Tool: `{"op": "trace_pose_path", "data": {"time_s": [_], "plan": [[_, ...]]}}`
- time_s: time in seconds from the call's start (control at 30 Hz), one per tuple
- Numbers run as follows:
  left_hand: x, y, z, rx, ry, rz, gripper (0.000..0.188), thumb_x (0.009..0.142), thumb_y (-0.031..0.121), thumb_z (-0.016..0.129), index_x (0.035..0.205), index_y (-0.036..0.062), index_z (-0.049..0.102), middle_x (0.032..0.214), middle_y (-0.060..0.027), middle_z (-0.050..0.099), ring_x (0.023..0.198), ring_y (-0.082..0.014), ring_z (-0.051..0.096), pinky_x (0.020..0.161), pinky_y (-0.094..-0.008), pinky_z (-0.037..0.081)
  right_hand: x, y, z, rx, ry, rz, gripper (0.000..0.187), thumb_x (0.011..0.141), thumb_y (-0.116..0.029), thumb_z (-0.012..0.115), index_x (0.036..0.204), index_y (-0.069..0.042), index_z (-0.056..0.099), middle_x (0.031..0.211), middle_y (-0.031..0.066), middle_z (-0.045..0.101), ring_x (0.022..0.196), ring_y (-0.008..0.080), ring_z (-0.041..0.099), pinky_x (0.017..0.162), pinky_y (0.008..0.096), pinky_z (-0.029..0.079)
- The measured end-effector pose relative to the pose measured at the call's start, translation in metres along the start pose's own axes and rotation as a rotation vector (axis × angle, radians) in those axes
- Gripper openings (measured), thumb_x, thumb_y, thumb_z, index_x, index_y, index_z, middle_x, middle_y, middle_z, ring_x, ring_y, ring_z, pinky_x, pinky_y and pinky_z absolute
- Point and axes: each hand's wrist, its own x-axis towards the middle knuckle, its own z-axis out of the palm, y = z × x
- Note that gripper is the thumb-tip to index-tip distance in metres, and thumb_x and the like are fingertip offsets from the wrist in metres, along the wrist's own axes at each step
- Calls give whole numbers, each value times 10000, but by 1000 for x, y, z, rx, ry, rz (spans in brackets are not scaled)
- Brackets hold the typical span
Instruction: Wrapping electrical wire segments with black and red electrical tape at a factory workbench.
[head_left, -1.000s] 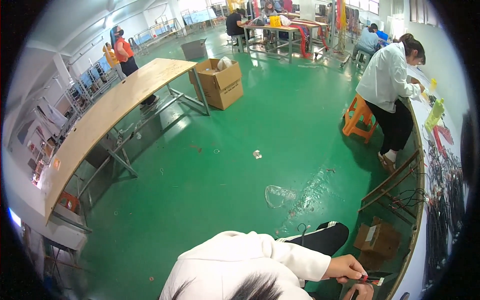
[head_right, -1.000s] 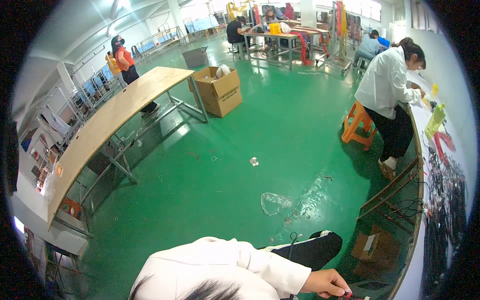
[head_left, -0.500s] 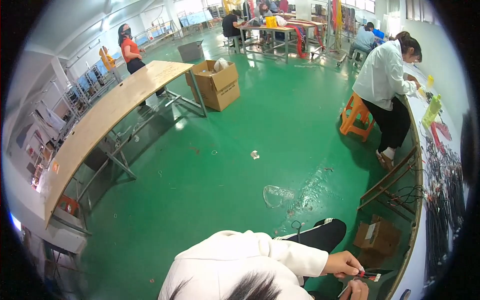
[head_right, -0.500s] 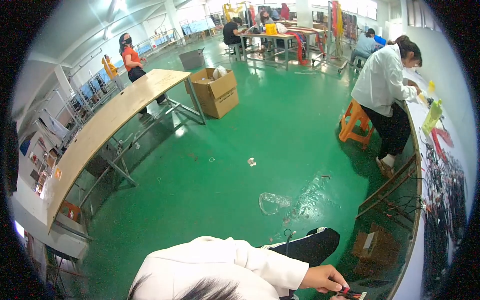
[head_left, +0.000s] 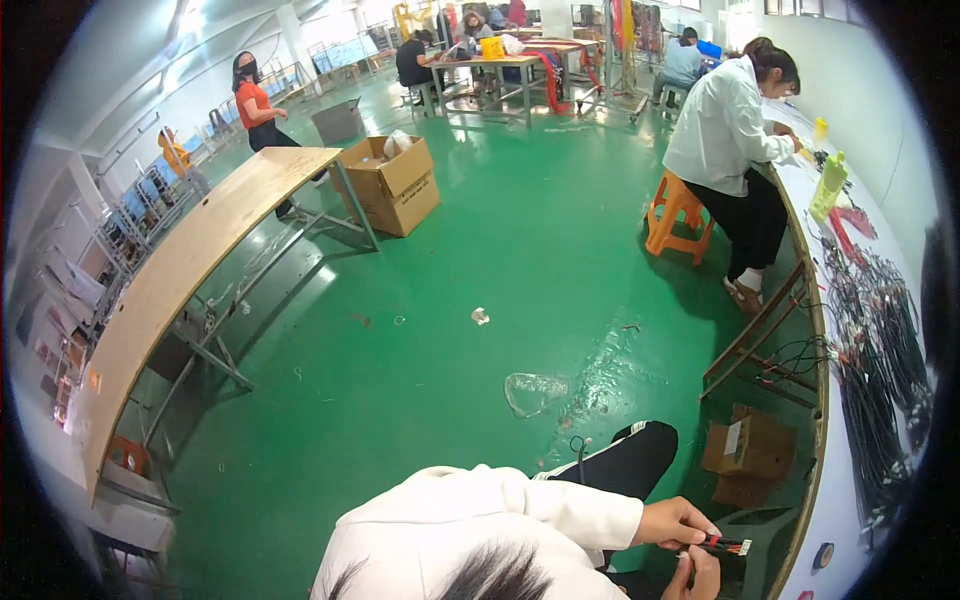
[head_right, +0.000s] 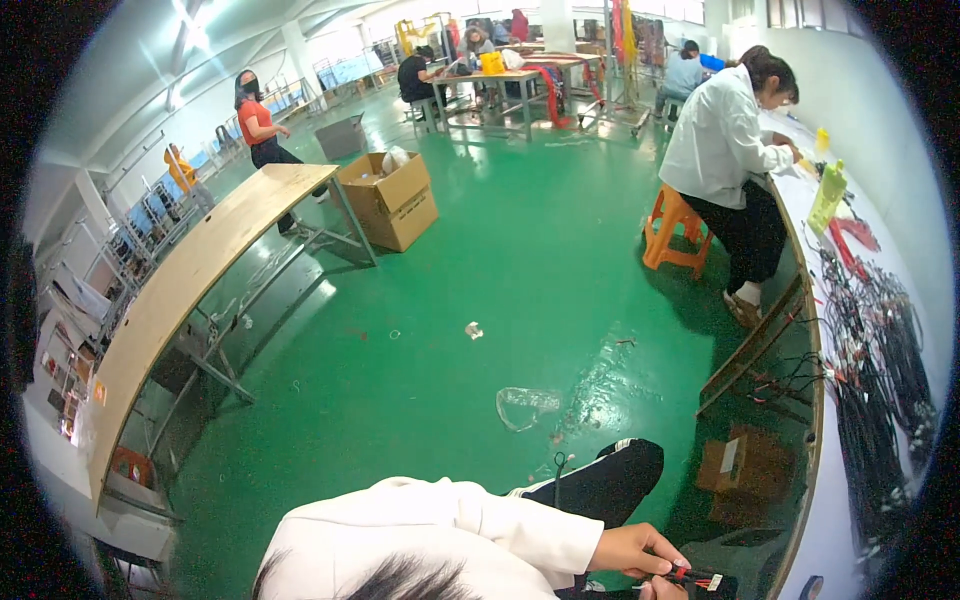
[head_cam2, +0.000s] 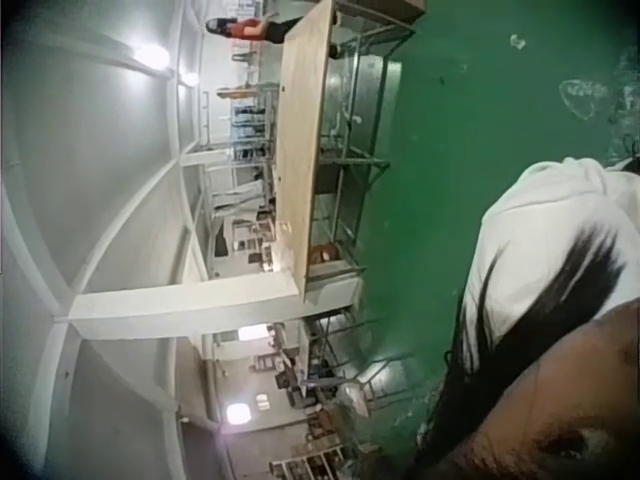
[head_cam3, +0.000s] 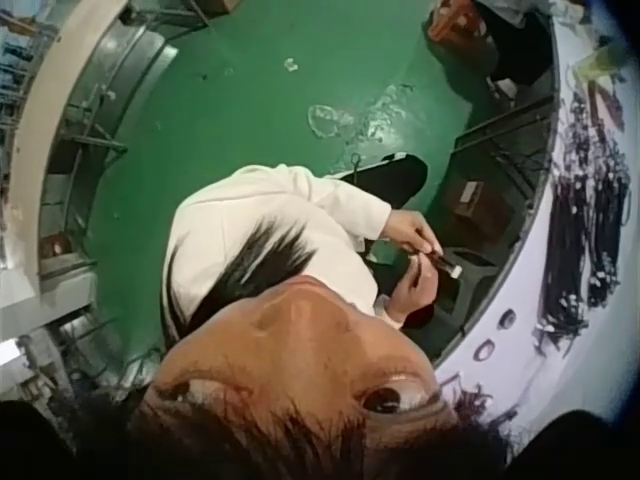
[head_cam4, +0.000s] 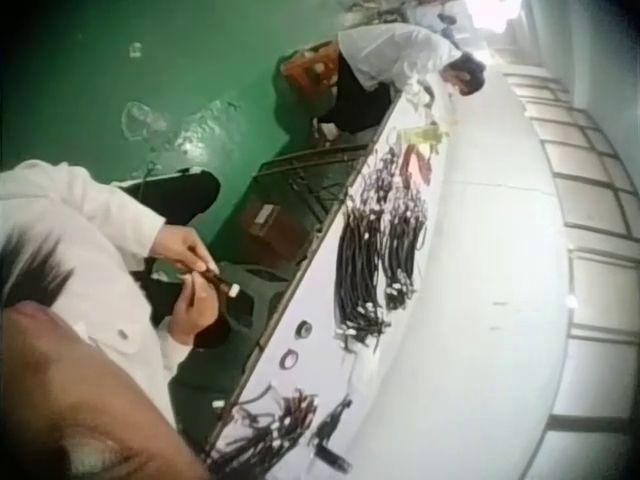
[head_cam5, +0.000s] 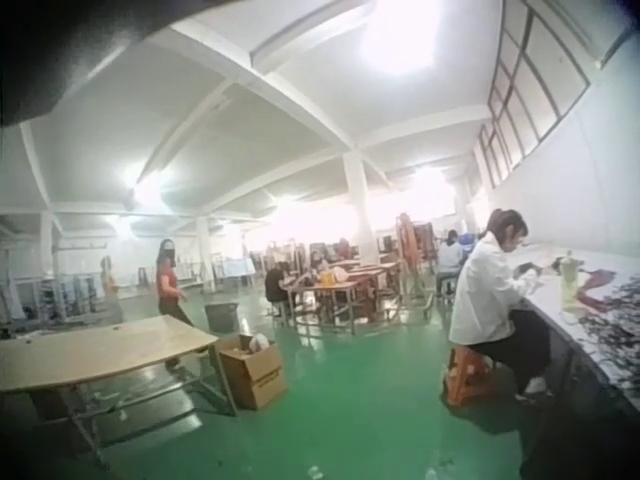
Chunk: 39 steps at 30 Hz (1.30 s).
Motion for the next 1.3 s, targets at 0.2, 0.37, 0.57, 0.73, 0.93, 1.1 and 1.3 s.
{"op": "trace_pose_path", "data": {"time_s": [0.2,0.37,0.57,0.73,0.93,1.1,1.3], "plan": [[0,-3,3,197,130,113,304,857,140,556,1140,44,610,758,35,557,602,-23,420,503,-172,314,-10,-7,10,285,130,441,96,817,-47,646,872,32,639,823,117,651,718,191,610,677,287,491],[1,2,3,159,143,67,315,841,152,595,1130,28,610,798,20,594,623,-30,444,521,-186,349,-16,-2,13,390,221,533,80,818,-47,643,851,26,641,795,75,643,694,138,579,662,251,475],[-4,5,6,153,98,-21,347,891,191,565,1207,47,558,858,27,590,663,-13,446,549,-169,358,-24,-2,16,422,231,645,103,845,-82,618,837,20,626,753,64,621,678,130,554,660,249,456],[-4,4,9,14,93,-26,334,863,128,566,1180,21,572,773,15,576,553,-36,375,475,-195,299,-28,-1,20,538,305,718,145,872,-122,599,837,19,606,750,63,608,664,124,536,641,250,444],[0,-3,0,358,88,157,325,880,172,566,1189,72,582,943,-43,561,840,-123,511,741,-240,411,-26,0,21,579,343,756,173,896,-164,572,873,7,583,763,51,600,669,117,526,660,247,439],[0,-3,-3,389,122,114,315,875,135,562,1184,72,586,928,-53,556,866,-133,516,765,-256,410,-26,1,25,584,323,778,179,896,-171,571,874,6,580,770,52,601,688,120,541,669,243,442],[-1,2,3,359,148,116,305,880,124,553,1178,72,589,925,-55,557,863,-125,519,770,-256,416,-26,-1,27,592,351,761,157,872,-150,600,871,7,586,797,60,616,692,131,562,660,244,451]]}}
